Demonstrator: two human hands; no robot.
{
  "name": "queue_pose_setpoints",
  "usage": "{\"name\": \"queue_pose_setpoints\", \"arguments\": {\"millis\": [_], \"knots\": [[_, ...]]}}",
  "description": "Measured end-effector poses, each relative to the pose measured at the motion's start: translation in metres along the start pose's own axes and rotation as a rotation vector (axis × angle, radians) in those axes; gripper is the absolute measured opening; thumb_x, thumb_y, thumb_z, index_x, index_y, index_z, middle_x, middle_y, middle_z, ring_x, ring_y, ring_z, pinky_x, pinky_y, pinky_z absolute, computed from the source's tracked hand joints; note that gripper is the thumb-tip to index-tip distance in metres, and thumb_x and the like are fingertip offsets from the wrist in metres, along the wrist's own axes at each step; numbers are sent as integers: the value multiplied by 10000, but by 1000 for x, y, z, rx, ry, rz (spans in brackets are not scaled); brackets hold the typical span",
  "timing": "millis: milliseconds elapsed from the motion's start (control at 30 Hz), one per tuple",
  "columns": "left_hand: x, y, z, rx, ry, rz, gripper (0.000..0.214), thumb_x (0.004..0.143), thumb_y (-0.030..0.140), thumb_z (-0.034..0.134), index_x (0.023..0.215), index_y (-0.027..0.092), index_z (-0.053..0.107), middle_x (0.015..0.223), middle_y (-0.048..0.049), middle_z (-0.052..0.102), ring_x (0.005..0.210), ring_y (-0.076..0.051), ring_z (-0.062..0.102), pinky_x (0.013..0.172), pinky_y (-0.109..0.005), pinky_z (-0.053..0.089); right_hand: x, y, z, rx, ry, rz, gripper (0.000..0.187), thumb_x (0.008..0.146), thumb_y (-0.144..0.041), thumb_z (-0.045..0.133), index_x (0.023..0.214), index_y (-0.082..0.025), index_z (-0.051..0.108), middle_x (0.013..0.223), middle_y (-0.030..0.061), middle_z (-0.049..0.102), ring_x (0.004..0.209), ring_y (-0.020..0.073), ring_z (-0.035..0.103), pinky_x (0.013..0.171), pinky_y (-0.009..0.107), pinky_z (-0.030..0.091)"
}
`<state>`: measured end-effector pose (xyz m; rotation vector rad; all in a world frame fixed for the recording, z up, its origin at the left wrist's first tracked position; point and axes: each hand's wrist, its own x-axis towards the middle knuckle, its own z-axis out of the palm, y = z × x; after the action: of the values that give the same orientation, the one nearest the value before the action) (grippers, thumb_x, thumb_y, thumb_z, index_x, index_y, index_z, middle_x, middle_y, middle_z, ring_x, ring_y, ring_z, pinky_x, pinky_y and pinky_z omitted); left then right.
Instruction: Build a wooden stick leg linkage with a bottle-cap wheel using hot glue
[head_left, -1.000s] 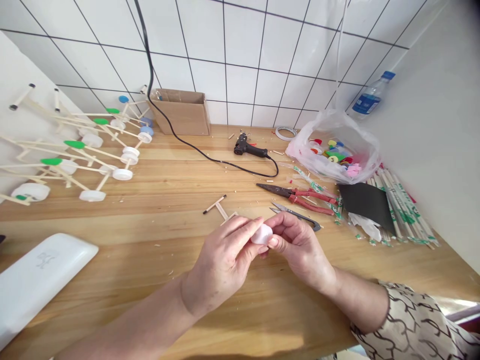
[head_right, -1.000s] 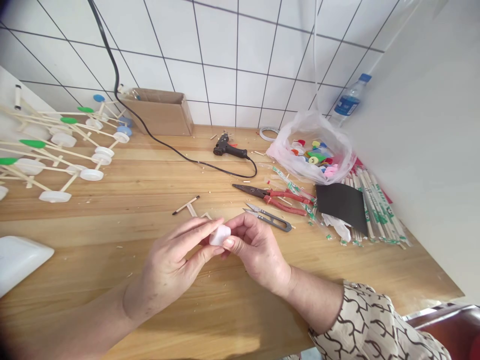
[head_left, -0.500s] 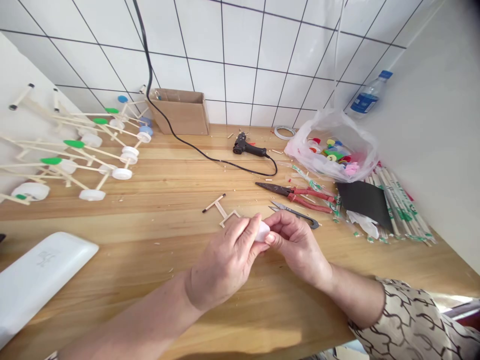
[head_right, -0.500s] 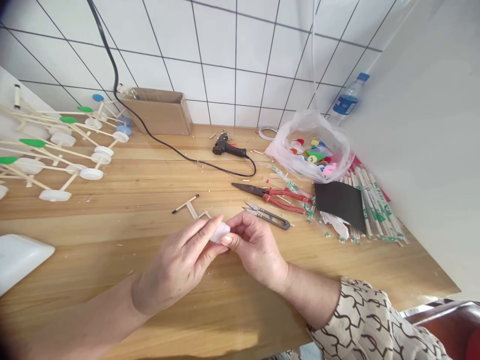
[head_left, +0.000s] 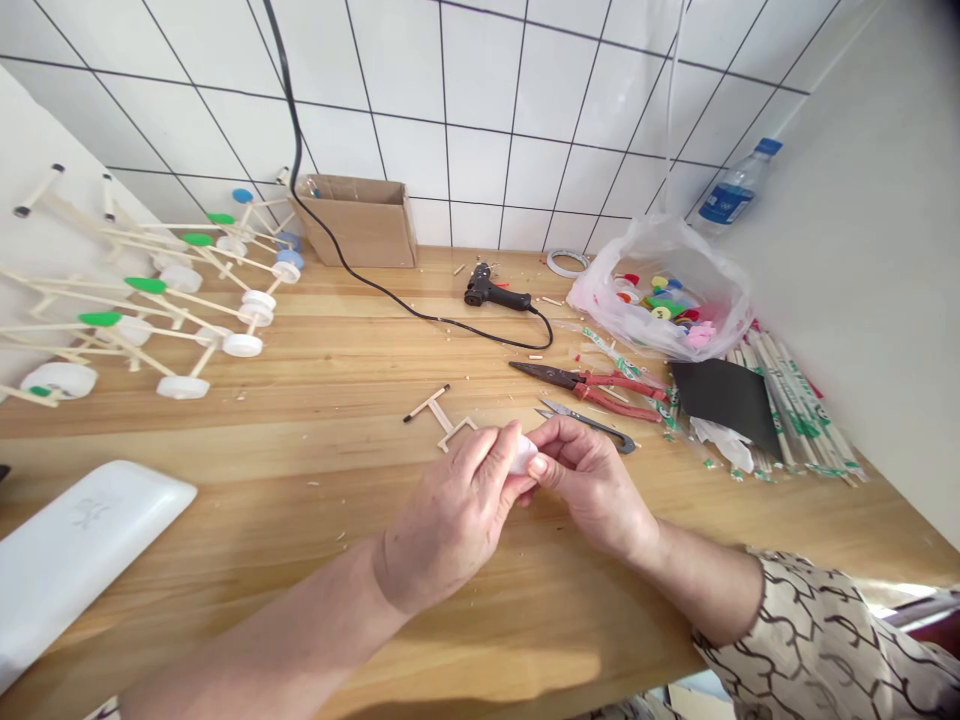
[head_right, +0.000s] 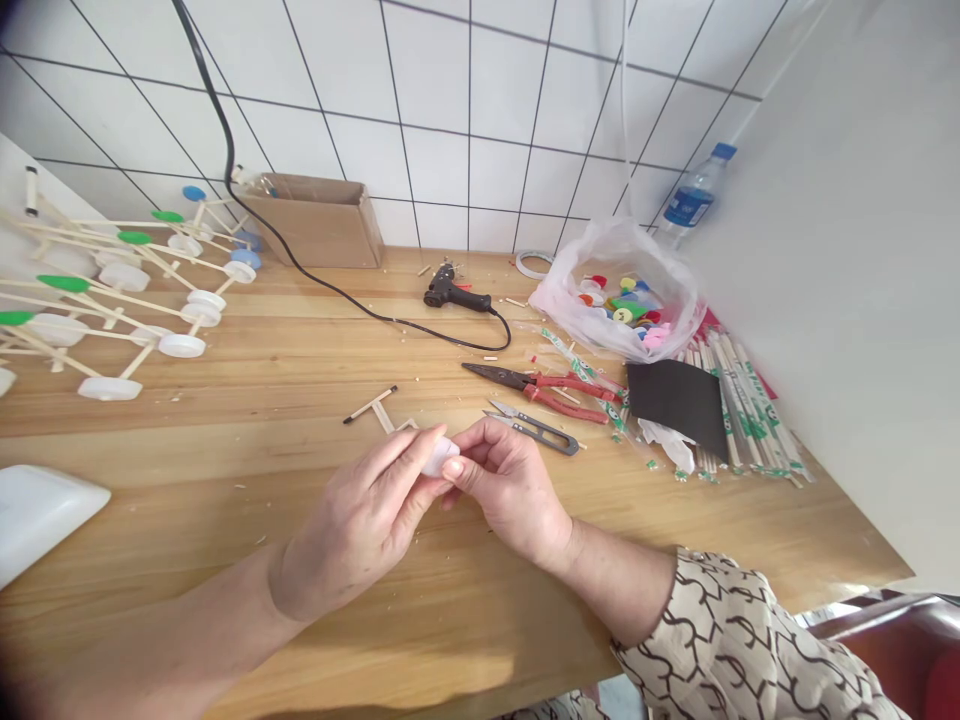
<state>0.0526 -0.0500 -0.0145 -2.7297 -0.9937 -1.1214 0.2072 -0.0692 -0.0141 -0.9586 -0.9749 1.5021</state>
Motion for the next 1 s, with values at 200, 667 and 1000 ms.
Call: {"name": "queue_pose_setpoints", "arguments": {"millis": [200, 667, 1000], "knots": [[1, -2, 0, -22, -31, 22, 240, 941, 188, 382, 1110, 76, 510, 848, -107, 635, 735, -196, 635, 629, -287, 533, -1, 3, 0, 25, 5, -1, 257, 700, -341, 771, 763, -165, 594, 617, -15, 680, 546, 110, 630, 524, 231, 538], [-2, -2, 6, -47, -49, -28, 294, 934, 192, 399, 1202, 84, 455, 926, -123, 635, 817, -214, 629, 686, -309, 548, 4, 3, -2, 9, 23, 5, 275, 671, -332, 793, 746, -164, 589, 616, -17, 670, 549, 107, 618, 530, 233, 524], [-2, -5, -2, -141, -75, -2, 257, 902, 118, 412, 1139, 113, 511, 918, -110, 640, 814, -202, 632, 700, -302, 540, 2, -2, -2, 3, -47, 44, 264, 704, -349, 768, 775, -157, 602, 673, -4, 670, 576, 102, 619, 538, 225, 529]]}}
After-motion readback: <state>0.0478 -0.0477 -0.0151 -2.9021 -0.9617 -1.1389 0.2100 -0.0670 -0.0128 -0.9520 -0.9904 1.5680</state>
